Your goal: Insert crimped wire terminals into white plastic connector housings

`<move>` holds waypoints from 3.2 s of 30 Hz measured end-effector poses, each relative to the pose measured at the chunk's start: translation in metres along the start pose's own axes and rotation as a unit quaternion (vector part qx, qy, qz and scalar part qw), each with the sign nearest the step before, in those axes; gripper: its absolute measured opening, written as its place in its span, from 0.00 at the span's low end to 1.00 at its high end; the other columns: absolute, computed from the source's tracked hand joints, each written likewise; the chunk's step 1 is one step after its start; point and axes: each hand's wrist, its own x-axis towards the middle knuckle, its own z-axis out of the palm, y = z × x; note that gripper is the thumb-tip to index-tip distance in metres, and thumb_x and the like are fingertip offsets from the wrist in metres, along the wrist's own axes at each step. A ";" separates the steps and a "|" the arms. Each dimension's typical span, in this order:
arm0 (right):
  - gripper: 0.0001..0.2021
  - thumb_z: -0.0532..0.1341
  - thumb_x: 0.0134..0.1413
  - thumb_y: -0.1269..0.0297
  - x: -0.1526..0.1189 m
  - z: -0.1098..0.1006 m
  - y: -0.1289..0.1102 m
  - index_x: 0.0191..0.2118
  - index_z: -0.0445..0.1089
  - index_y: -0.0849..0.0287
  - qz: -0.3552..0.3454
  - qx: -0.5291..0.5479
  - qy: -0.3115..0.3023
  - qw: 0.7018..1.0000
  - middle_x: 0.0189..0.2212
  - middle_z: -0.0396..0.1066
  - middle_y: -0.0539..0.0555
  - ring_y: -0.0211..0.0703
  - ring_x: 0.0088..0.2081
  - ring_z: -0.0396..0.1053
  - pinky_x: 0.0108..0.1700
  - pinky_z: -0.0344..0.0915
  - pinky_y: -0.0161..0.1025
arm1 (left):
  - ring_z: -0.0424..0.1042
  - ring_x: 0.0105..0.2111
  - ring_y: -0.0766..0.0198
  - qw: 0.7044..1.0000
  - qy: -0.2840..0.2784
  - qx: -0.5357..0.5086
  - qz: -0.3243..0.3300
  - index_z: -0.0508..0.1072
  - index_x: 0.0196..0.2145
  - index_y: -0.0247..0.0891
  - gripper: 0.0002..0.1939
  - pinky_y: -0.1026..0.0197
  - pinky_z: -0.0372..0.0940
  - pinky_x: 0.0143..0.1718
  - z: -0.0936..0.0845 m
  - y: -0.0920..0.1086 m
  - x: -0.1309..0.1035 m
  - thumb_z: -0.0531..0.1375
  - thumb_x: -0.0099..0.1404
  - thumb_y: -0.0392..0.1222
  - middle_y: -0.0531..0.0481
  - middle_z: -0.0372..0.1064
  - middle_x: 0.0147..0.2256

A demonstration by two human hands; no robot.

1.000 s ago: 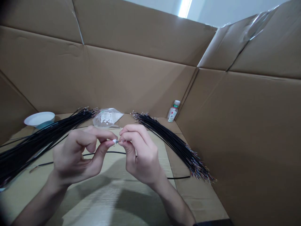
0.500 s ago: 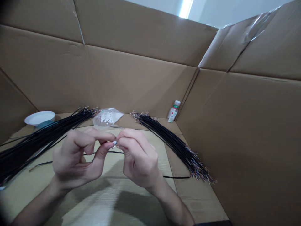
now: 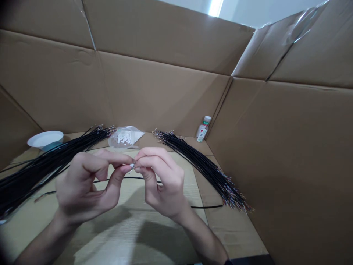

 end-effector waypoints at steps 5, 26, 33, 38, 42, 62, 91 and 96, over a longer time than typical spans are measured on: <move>0.12 0.62 0.62 0.80 -0.002 0.002 0.002 0.43 0.75 0.54 -0.033 -0.042 -0.001 0.999 0.40 0.79 0.53 0.44 0.42 0.78 0.42 0.78 0.42 | 0.80 0.36 0.68 1.000 -0.007 0.007 0.004 0.62 0.36 0.40 0.17 0.65 0.74 0.36 0.000 -0.002 0.002 0.62 0.65 0.21 0.53 0.78 0.36; 0.11 0.65 0.63 0.81 0.001 0.002 0.021 0.40 0.78 0.55 -0.013 0.009 0.001 1.000 0.42 0.80 0.52 0.40 0.42 0.78 0.44 0.79 0.38 | 0.81 0.34 0.68 0.999 -0.008 0.038 -0.029 0.61 0.37 0.43 0.17 0.69 0.75 0.36 0.002 0.001 0.007 0.63 0.65 0.23 0.55 0.76 0.32; 0.08 0.63 0.68 0.75 0.004 -0.010 0.016 0.43 0.76 0.54 0.126 0.102 -0.082 0.983 0.45 0.72 0.52 0.38 0.40 0.75 0.34 0.78 0.33 | 0.80 0.34 0.68 0.999 -0.001 0.038 0.000 0.61 0.37 0.41 0.16 0.68 0.74 0.36 0.007 -0.007 0.004 0.62 0.66 0.23 0.54 0.77 0.34; 0.07 0.62 0.70 0.73 0.006 -0.019 0.014 0.44 0.75 0.54 0.152 0.120 -0.126 0.973 0.47 0.70 0.53 0.38 0.41 0.73 0.34 0.80 0.32 | 0.81 0.35 0.69 0.999 -0.007 0.032 -0.011 0.61 0.37 0.40 0.17 0.70 0.74 0.36 0.010 -0.006 0.004 0.62 0.64 0.21 0.54 0.77 0.35; 0.06 0.62 0.69 0.74 0.007 -0.023 0.010 0.43 0.74 0.55 0.136 0.091 -0.145 0.976 0.45 0.71 0.53 0.38 0.41 0.72 0.32 0.77 0.31 | 0.81 0.36 0.69 1.000 -0.011 0.009 -0.010 0.61 0.38 0.40 0.18 0.71 0.74 0.37 0.010 -0.005 0.003 0.62 0.64 0.21 0.55 0.76 0.33; 0.05 0.66 0.67 0.71 0.005 -0.004 0.008 0.40 0.79 0.55 0.192 0.225 -0.009 0.955 0.41 0.75 0.52 0.35 0.31 0.75 0.28 0.78 0.33 | 0.82 0.33 0.68 0.992 0.085 -0.081 -0.049 0.60 0.35 0.41 0.20 0.65 0.73 0.32 0.023 -0.008 0.003 0.67 0.65 0.23 0.55 0.79 0.34; 0.05 0.72 0.62 0.63 0.011 0.001 0.007 0.36 0.79 0.56 0.304 0.266 0.042 0.914 0.27 0.80 0.48 0.38 0.26 0.79 0.32 0.82 0.36 | 0.80 0.42 0.61 0.983 0.088 0.098 0.126 0.77 0.45 0.42 0.11 0.58 0.76 0.45 0.023 -0.028 0.006 0.66 0.69 0.29 0.49 0.80 0.45; 0.08 0.73 0.60 0.59 0.011 0.006 0.006 0.35 0.78 0.57 0.316 0.264 0.059 0.910 0.25 0.79 0.49 0.39 0.25 0.78 0.31 0.81 0.37 | 0.81 0.41 0.63 0.981 0.108 0.077 0.138 0.77 0.46 0.41 0.09 0.61 0.78 0.42 0.030 -0.033 0.005 0.64 0.72 0.31 0.50 0.80 0.43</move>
